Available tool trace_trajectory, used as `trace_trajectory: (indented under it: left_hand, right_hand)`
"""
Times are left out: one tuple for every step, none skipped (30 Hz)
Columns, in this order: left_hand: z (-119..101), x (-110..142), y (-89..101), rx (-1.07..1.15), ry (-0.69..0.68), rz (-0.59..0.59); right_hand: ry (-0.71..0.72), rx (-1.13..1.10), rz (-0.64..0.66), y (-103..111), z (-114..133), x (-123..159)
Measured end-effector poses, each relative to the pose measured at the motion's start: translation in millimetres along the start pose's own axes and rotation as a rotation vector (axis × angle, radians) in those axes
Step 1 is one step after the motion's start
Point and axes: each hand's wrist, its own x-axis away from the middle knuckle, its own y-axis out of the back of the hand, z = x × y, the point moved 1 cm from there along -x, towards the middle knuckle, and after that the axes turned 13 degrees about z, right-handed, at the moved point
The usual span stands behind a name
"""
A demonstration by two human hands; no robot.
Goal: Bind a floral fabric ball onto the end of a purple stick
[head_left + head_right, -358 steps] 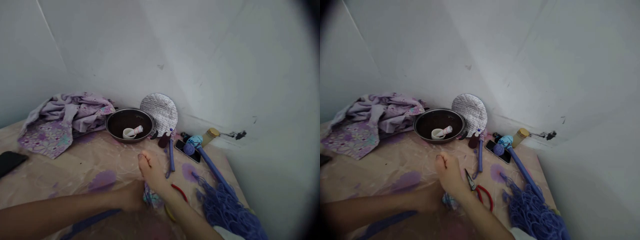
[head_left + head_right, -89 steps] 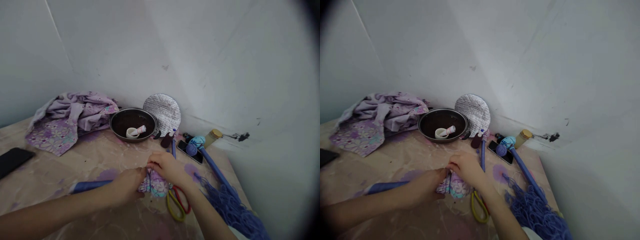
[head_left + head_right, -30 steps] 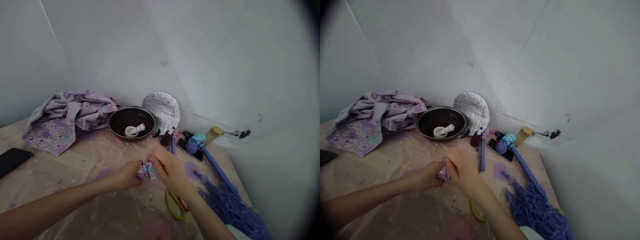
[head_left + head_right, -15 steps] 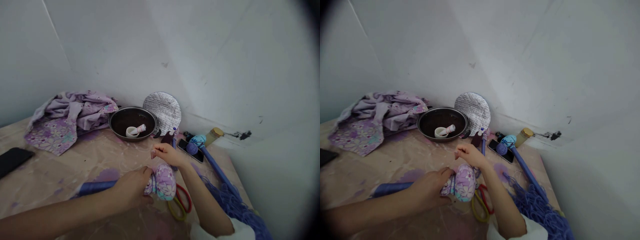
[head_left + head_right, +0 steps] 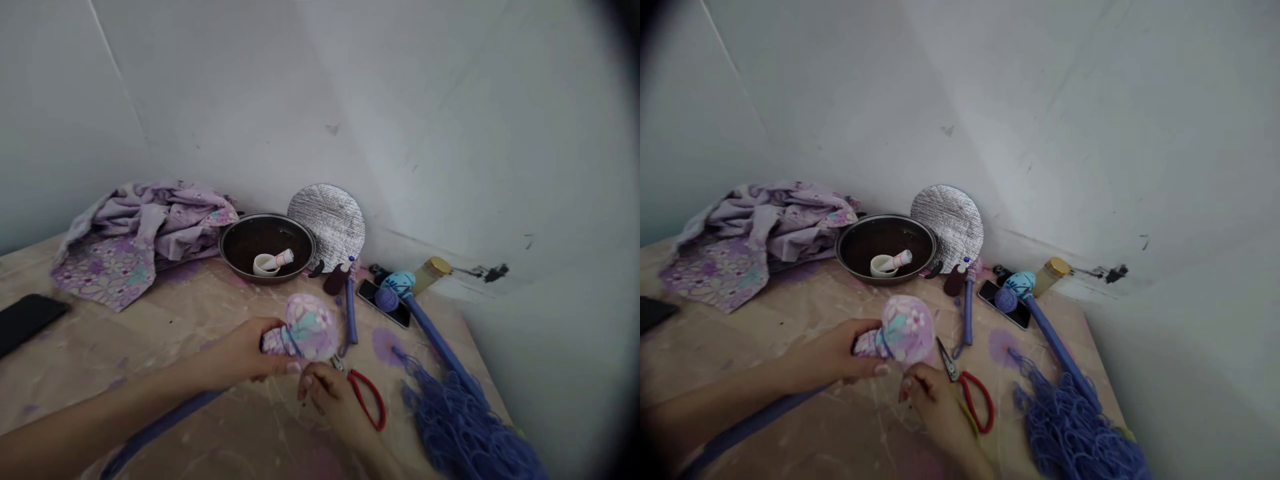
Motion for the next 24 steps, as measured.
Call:
trace_trajectory:
  left_hand:
    - [2.6,-1.8,5.4,0.042,0.004,0.022]
    - [5.3,-4.1,9.7,0.065,0.001,0.031]
    - [8.1,-7.0,12.4,0.071,0.0,0.031]
    - [10.9,-10.3,13.4,0.065,0.008,0.039]
    - [13.5,-13.9,12.9,0.056,0.016,0.044]
    - [16.0,-17.6,11.3,0.045,0.02,0.043]
    - [18.2,-21.3,8.9,0.028,0.028,0.042]
    - [20.3,-24.8,6.4,0.01,0.028,0.029]
    - [22.2,-27.9,4.3,-0.012,0.025,0.006]
    - [24.1,-30.8,2.7,-0.028,0.021,-0.011]
    - [26.0,-33.3,1.8,-0.037,0.016,-0.026]
    - [27.8,-35.6,1.7,-0.037,0.01,-0.035]
    - [29.7,-37.6,2.2,-0.028,0.006,-0.035]
    - [31.6,-39.4,3.2,-0.019,0.006,-0.03]
    - [33.4,-40.9,4.4,-0.012,0.005,-0.03]
    - [35.2,-42.3,5.6,-0.006,0.002,-0.034]
    - [37.0,-43.6,6.6,-0.003,-0.001,-0.039]
    - [38.7,-44.7,7.4,0.0,-0.003,-0.045]
    - [40.3,-45.7,7.9,0.003,-0.003,-0.052]
    - [41.9,-46.6,8.2,0.008,-0.003,-0.061]
    - [43.3,-47.3,8.4,0.015,-0.002,-0.07]
    - [44.5,-47.7,8.6,0.025,-0.001,-0.08]
    - [45.3,-47.9,8.9,0.039,0.001,-0.088]
    - [45.7,-47.7,9.4,0.056,0.001,-0.093]
  right_hand:
    - [0.016,0.046,-0.051,-1.4,4.6,7.6]
    - [0.047,0.091,-0.099,-1.7,10.7,13.9]
    - [0.092,0.125,-0.138,-1.4,17.9,18.6]
    - [0.145,0.132,-0.16,-1.0,25.5,21.6]
    - [0.204,0.106,-0.148,-1.0,32.7,22.8]
    - [0.257,0.043,-0.117,-1.5,39.0,22.3]
    - [0.297,-0.03,-0.077,-2.9,43.7,20.5]
    - [0.304,-0.092,-0.049,-4.9,46.7,18.0]
    - [0.277,-0.123,-0.042,-7.4,47.9,15.4]
    - [0.222,-0.109,-0.057,-10.2,47.5,13.1]
    - [0.151,-0.058,-0.093,-13.2,46.0,11.7]
    - [0.088,0.016,-0.132,-16.4,43.8,11.1]
    - [0.051,0.095,-0.171,-19.8,41.2,11.6]
    - [0.041,0.165,-0.202,-23.3,38.5,12.6]
    - [0.057,0.219,-0.225,-27.0,35.8,14.1]
    - [0.085,0.26,-0.243,-30.6,33.0,15.6]
    - [0.109,0.292,-0.257,-33.9,30.5,16.9]
    - [0.125,0.318,-0.271,-36.5,28.3,17.6]
    - [0.135,0.33,-0.274,-38.2,26.9,17.7]
    - [0.141,0.325,-0.259,-38.7,26.5,17.0]
    - [0.137,0.304,-0.244,-37.8,27.2,15.8]
    - [0.144,0.274,-0.228,-35.5,29.2,14.1]
    - [0.173,0.245,-0.218,-32.0,32.6,12.5]
    - [0.216,0.227,-0.218,-27.6,37.1,11.0]
